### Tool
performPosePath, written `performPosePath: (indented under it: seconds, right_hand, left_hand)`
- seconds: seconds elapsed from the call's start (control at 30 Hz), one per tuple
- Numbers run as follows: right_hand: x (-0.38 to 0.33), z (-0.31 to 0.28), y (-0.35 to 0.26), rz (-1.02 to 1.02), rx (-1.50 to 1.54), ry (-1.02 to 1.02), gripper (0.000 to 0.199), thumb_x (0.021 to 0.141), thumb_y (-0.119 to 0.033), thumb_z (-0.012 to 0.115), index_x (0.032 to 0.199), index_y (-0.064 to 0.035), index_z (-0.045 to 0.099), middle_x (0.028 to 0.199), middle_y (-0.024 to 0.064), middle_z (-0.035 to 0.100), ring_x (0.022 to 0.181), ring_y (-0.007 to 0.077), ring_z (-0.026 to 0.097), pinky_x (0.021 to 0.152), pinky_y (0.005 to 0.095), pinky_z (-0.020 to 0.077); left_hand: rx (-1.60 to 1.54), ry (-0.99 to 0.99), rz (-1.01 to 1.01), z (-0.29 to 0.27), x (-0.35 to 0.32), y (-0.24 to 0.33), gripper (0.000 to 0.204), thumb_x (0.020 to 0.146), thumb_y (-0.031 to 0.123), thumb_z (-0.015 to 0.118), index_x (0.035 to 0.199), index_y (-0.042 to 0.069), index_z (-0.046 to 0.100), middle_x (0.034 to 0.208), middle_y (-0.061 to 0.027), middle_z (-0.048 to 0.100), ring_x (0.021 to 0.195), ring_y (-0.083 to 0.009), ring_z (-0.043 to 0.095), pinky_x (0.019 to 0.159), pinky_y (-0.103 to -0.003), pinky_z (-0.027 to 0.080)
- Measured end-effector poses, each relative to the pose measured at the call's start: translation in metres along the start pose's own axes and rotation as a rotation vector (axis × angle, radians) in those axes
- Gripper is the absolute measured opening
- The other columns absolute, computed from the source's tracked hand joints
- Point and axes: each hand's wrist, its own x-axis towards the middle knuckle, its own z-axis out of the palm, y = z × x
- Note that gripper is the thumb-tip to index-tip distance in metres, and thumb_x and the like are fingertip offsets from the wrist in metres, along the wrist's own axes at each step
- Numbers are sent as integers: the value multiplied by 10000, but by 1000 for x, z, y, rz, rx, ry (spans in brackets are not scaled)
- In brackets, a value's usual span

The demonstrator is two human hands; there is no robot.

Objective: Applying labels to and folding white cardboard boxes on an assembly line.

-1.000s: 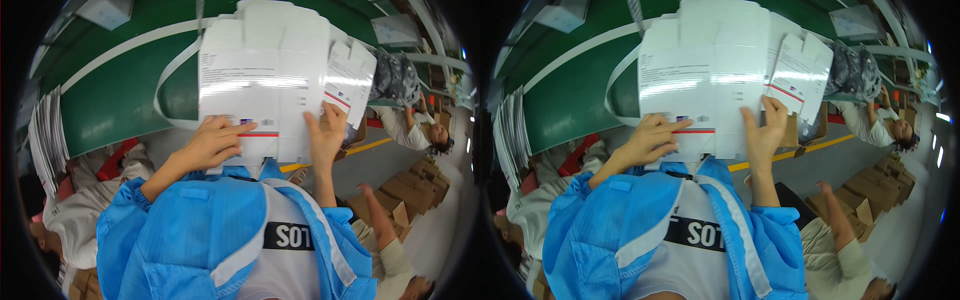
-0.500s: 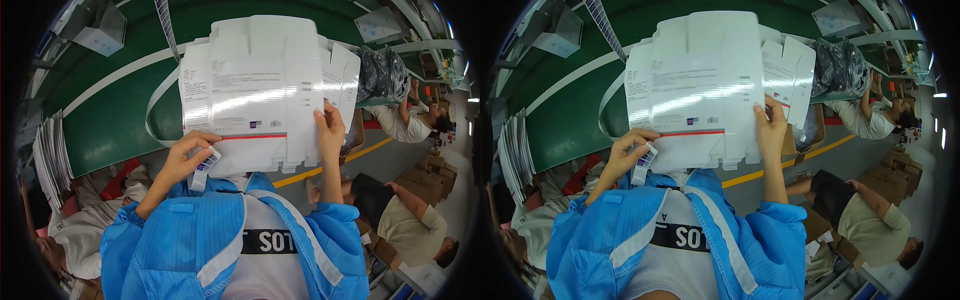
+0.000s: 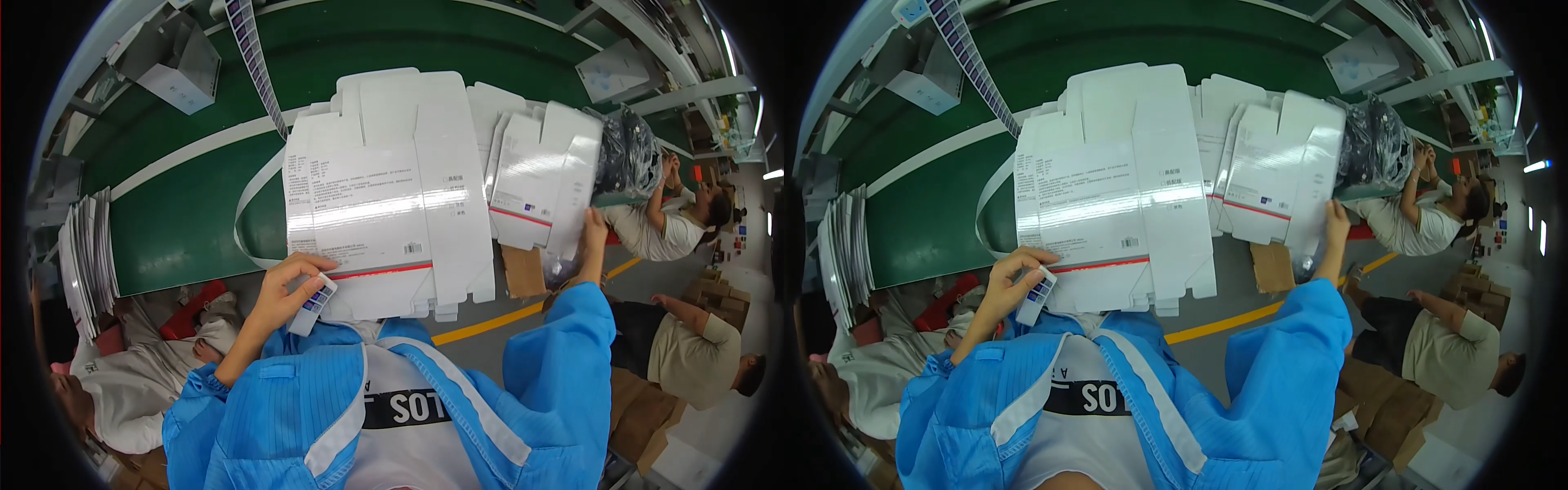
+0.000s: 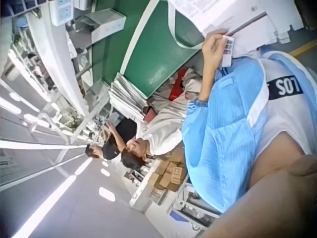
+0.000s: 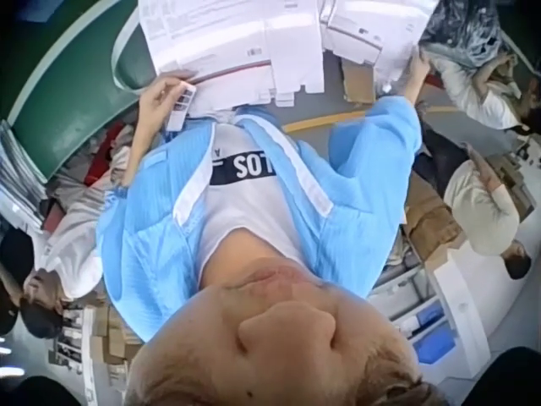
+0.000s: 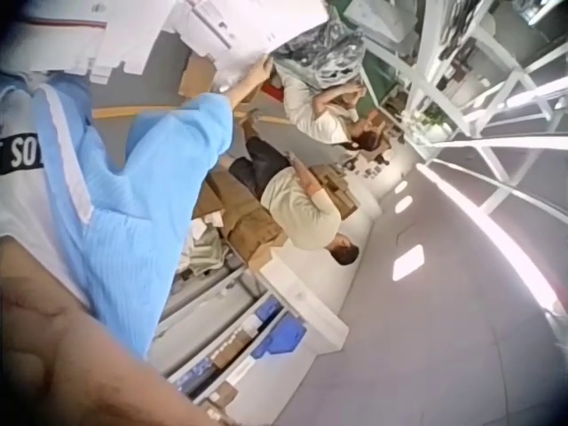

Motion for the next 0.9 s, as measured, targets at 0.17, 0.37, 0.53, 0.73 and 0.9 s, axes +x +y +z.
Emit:
performPosePath:
  seconds: [0.17, 0.37, 0.53, 0.73, 0.9]
  right_hand:
    - [-24, 108, 21, -98, -337, -19, 824, 710, -284, 800, 1332, 97, 417, 1236, 228, 570, 1117, 313, 563, 951, 376, 434]
    - [-31, 191, -74, 21, -911, -218, 637, 682, -216, 790, 1204, 59, 551, 1182, 215, 600, 1120, 344, 568, 950, 388, 432]
    - [-133, 216, -233, -559, -13, -302, 305, 833, -88, 674, 1129, -41, 619, 948, 82, 643, 904, 154, 604, 803, 294, 486]
    - [-361, 271, -285, -339, 377, -1061, 332, 795, -9, 709, 1108, -50, 606, 994, 62, 620, 874, 137, 617, 798, 269, 504]
    - [-397, 279, -283, -32, 434, -1010, 307, 805, 2, 707, 1091, -26, 600, 933, 50, 628, 862, 128, 616, 796, 258, 508]
  left_hand:
    - [19, 63, -61, 9, -7, 1, 124, 866, 131, 621, 866, 9, 641, 1075, -126, 667, 1015, -220, 602, 915, -334, 440]
    - [-53, 153, -121, 12, -5, 2, 128, 889, 133, 621, 865, 7, 631, 952, -66, 664, 892, -126, 594, 801, -272, 462]
    - [-157, 385, -172, 6, -1, 18, 115, 901, 122, 634, 884, 9, 617, 782, 23, 606, 716, -26, 522, 628, -186, 416]
    - [-322, 462, -48, 18, -1, 37, 124, 897, 133, 639, 905, 10, 620, 782, 11, 618, 707, -28, 525, 627, -180, 409]
    - [-256, 451, 35, 17, -11, 42, 126, 882, 127, 652, 917, 8, 635, 787, -16, 632, 698, -52, 541, 628, -196, 418]
